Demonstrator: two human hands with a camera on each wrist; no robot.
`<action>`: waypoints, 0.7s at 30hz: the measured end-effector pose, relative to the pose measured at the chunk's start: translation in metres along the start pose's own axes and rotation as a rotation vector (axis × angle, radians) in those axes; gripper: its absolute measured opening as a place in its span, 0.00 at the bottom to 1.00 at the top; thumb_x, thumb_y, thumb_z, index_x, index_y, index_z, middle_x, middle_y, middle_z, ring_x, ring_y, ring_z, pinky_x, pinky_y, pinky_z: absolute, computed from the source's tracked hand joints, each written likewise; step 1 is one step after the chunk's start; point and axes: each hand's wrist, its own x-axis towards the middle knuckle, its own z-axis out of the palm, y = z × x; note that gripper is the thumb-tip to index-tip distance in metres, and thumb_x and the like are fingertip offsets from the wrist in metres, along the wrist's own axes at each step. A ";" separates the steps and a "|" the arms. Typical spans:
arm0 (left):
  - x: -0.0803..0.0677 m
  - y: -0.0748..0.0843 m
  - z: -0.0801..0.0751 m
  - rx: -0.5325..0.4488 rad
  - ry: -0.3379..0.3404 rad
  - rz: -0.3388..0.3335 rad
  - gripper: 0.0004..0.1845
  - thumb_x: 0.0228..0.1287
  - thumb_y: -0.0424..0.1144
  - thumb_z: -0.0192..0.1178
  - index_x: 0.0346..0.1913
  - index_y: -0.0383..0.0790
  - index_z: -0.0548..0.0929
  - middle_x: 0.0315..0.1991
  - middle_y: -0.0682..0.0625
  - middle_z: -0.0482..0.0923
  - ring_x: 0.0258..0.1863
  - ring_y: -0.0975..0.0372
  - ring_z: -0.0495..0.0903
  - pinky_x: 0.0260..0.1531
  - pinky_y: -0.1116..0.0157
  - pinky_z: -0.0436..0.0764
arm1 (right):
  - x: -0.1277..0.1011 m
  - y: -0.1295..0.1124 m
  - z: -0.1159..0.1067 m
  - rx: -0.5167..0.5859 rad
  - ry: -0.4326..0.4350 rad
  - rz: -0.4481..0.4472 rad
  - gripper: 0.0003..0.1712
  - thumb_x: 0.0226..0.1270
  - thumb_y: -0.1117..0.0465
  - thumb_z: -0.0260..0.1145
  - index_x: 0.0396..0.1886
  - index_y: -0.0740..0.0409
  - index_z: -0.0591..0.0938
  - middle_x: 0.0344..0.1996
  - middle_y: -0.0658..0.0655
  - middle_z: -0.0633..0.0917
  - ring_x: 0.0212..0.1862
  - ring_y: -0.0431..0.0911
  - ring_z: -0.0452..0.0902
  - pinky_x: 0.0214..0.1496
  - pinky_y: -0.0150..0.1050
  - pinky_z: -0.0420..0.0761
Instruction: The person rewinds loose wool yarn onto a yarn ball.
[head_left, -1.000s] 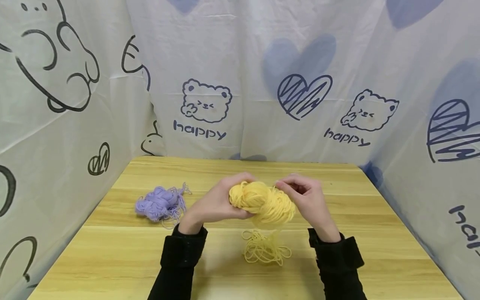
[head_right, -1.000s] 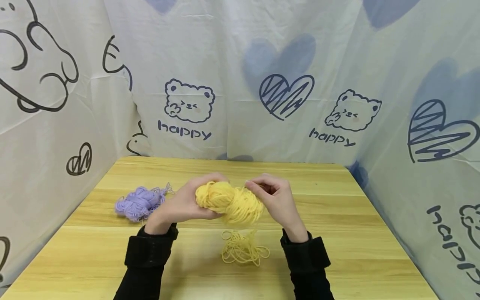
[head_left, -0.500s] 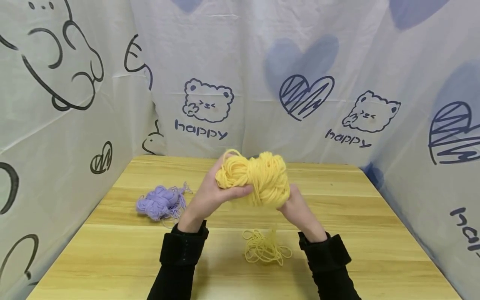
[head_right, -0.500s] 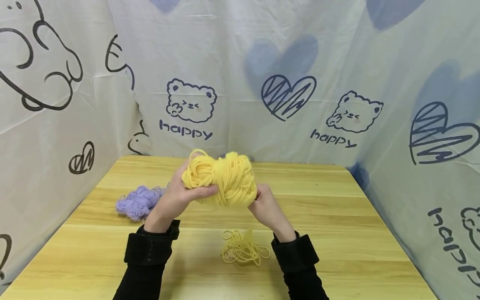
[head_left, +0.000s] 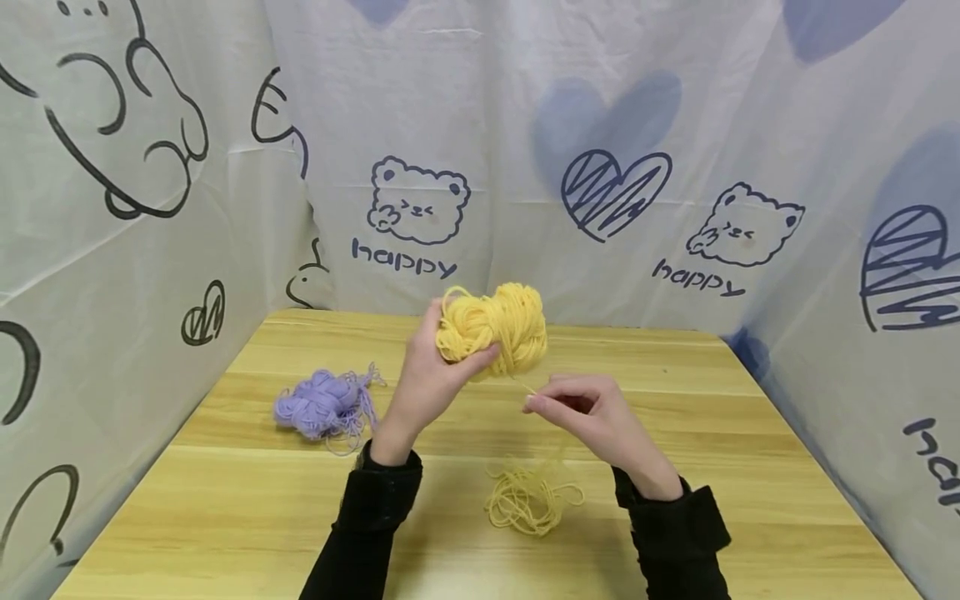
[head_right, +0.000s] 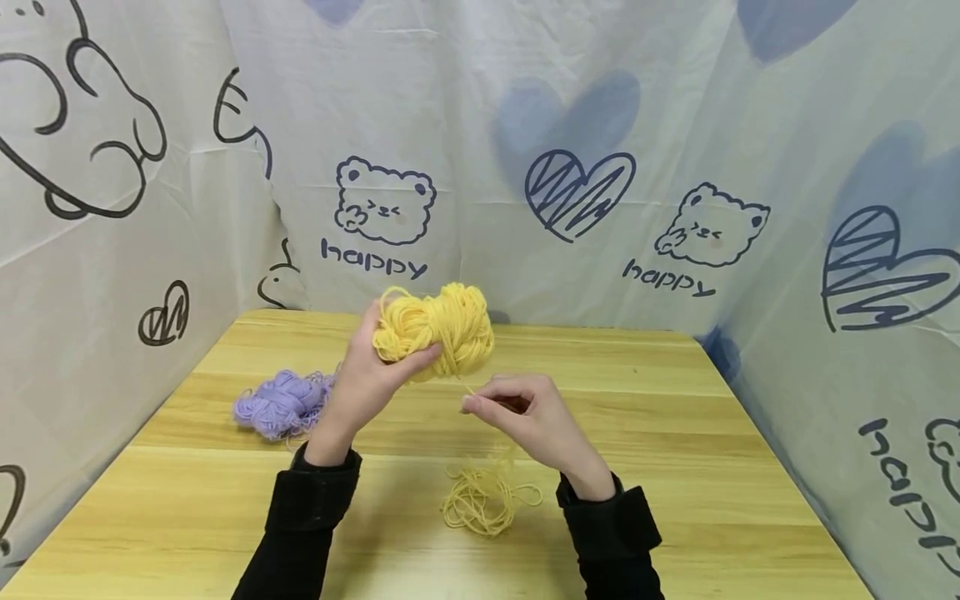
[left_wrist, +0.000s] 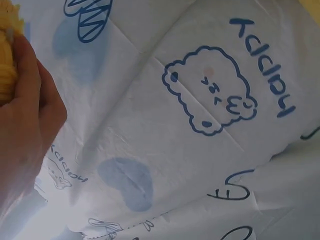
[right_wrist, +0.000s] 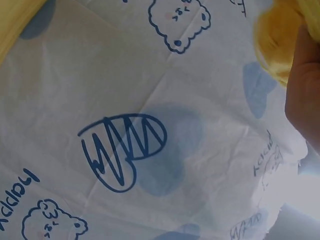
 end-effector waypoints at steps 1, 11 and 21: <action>0.000 -0.001 0.001 0.054 -0.009 0.019 0.34 0.51 0.32 0.72 0.61 0.38 0.69 0.50 0.44 0.78 0.46 0.58 0.78 0.48 0.61 0.81 | -0.001 -0.002 -0.001 0.006 0.009 -0.007 0.08 0.69 0.65 0.60 0.40 0.55 0.85 0.26 0.47 0.79 0.24 0.41 0.62 0.25 0.35 0.66; -0.002 -0.005 0.007 0.338 -0.300 0.183 0.31 0.42 0.28 0.74 0.54 0.39 0.78 0.50 0.46 0.79 0.51 0.57 0.78 0.59 0.56 0.77 | -0.007 -0.007 -0.013 0.065 0.136 -0.090 0.04 0.67 0.71 0.59 0.35 0.66 0.81 0.30 0.48 0.82 0.24 0.41 0.64 0.25 0.37 0.67; -0.003 -0.003 -0.001 0.111 -0.603 0.236 0.29 0.45 0.30 0.73 0.54 0.41 0.77 0.49 0.49 0.80 0.51 0.61 0.77 0.59 0.61 0.76 | -0.005 0.006 -0.018 0.023 0.233 -0.030 0.05 0.68 0.66 0.61 0.37 0.62 0.82 0.27 0.48 0.76 0.26 0.40 0.63 0.28 0.34 0.66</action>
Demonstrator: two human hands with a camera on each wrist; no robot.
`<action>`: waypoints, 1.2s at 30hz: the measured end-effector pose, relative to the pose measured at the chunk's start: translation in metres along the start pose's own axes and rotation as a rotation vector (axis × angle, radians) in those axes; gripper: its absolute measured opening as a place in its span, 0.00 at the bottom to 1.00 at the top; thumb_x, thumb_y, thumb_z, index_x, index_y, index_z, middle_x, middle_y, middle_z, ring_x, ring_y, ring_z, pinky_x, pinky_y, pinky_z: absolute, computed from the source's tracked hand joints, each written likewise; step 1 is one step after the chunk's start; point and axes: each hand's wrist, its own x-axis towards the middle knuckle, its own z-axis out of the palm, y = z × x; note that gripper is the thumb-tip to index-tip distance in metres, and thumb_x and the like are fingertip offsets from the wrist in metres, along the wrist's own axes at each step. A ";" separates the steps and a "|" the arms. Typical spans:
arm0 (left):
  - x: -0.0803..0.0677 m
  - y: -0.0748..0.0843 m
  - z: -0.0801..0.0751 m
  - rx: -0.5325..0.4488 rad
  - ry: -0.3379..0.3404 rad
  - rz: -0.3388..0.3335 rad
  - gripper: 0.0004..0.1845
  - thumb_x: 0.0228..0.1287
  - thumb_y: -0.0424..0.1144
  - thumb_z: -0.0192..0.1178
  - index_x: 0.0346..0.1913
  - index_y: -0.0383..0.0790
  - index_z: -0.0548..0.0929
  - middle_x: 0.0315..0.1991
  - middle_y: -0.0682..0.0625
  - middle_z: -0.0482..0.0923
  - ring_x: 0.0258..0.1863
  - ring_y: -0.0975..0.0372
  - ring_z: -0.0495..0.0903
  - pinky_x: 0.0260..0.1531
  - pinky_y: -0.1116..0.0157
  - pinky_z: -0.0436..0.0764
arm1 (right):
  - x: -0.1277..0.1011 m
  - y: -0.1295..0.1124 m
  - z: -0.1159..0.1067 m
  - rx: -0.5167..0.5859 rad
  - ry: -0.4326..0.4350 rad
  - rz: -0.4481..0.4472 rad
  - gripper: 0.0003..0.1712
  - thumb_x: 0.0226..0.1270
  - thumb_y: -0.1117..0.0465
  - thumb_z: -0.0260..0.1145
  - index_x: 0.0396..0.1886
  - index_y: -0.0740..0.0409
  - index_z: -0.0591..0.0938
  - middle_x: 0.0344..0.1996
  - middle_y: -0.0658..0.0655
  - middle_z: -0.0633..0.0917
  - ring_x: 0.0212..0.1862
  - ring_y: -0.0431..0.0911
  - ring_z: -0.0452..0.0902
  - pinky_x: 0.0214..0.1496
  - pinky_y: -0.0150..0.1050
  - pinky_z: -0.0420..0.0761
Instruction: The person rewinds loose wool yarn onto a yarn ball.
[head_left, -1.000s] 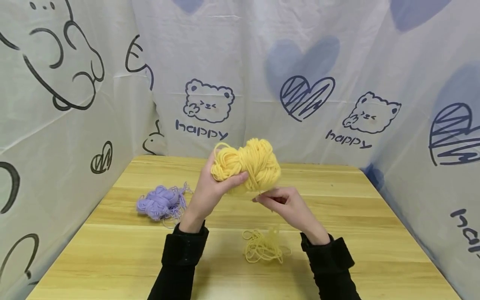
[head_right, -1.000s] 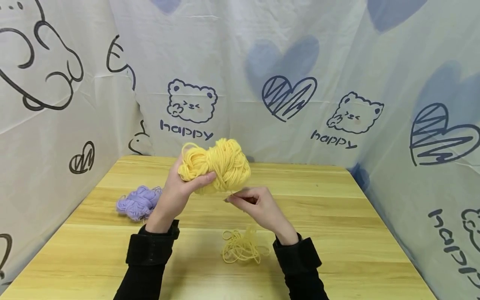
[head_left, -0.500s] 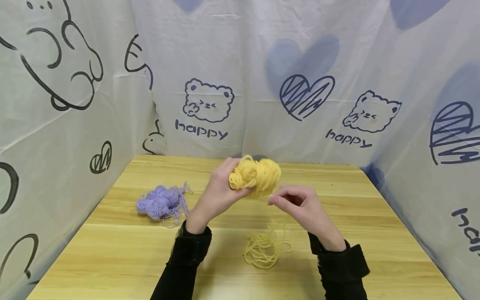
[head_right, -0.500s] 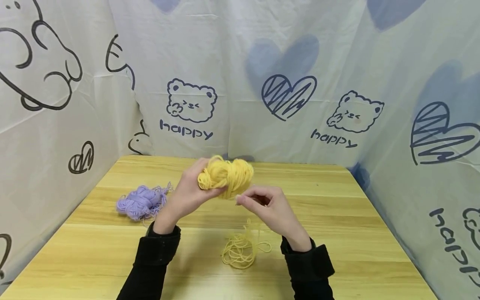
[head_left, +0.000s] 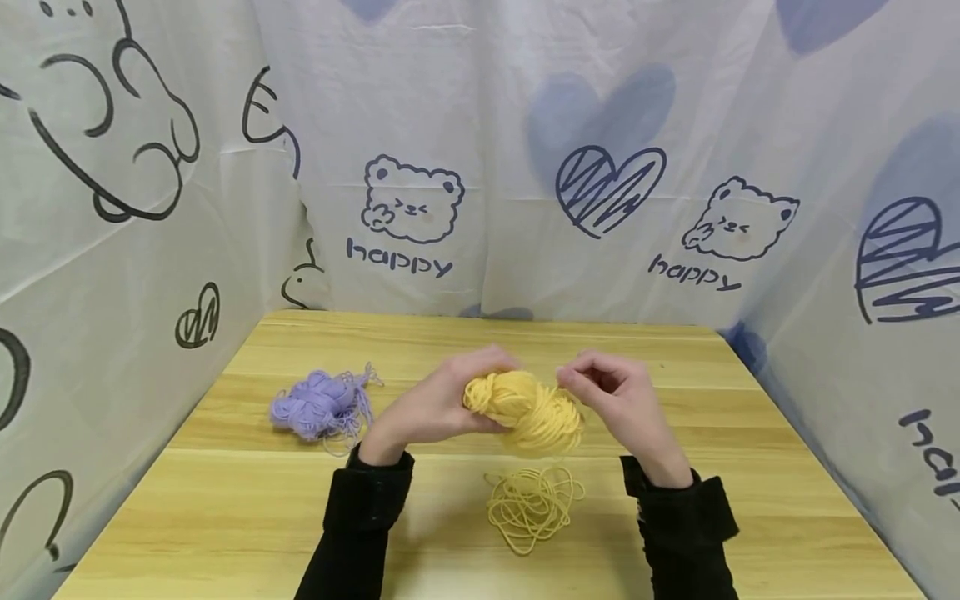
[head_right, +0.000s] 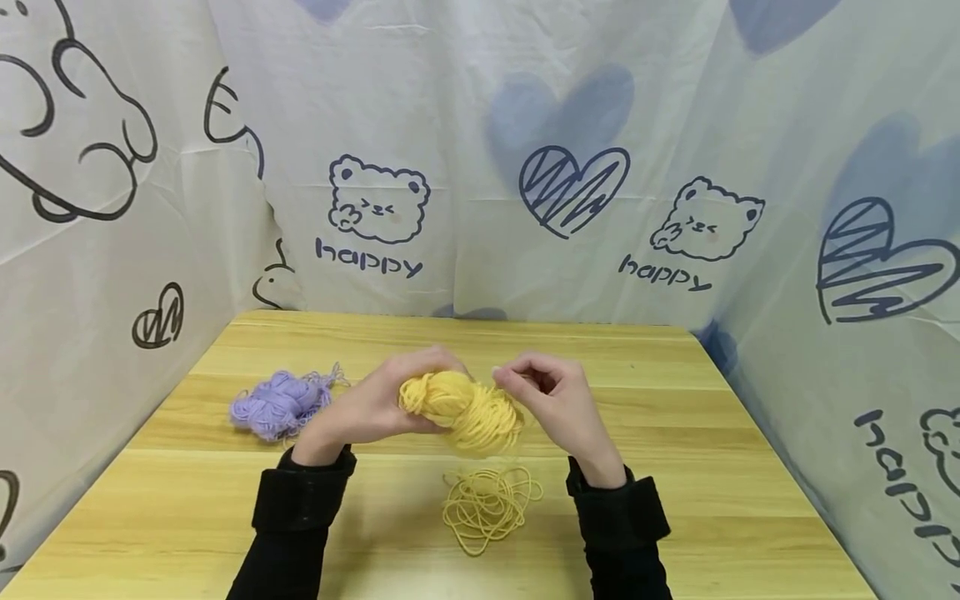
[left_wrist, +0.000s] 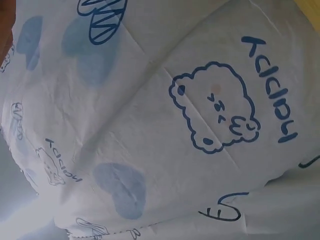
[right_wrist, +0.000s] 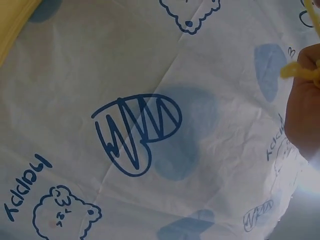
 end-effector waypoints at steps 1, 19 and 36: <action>-0.001 0.001 -0.001 -0.048 0.000 0.007 0.29 0.46 0.29 0.73 0.54 0.40 0.77 0.49 0.48 0.80 0.51 0.61 0.77 0.59 0.61 0.76 | 0.001 0.000 0.001 -0.002 -0.005 0.017 0.05 0.68 0.65 0.61 0.37 0.62 0.82 0.27 0.48 0.78 0.26 0.40 0.64 0.28 0.34 0.67; -0.003 0.017 -0.016 -0.524 0.488 -0.042 0.26 0.55 0.23 0.61 0.56 0.42 0.67 0.47 0.48 0.76 0.47 0.57 0.78 0.53 0.58 0.81 | 0.013 0.021 0.032 -0.005 -0.213 0.167 0.09 0.73 0.64 0.56 0.32 0.61 0.80 0.14 0.51 0.64 0.16 0.42 0.52 0.17 0.38 0.58; 0.000 0.001 -0.013 -0.141 0.771 -0.191 0.31 0.51 0.27 0.70 0.58 0.37 0.69 0.54 0.45 0.76 0.51 0.57 0.77 0.53 0.59 0.80 | 0.005 -0.002 0.024 -0.025 -0.299 0.074 0.08 0.70 0.64 0.60 0.32 0.55 0.84 0.22 0.47 0.77 0.20 0.40 0.56 0.21 0.37 0.62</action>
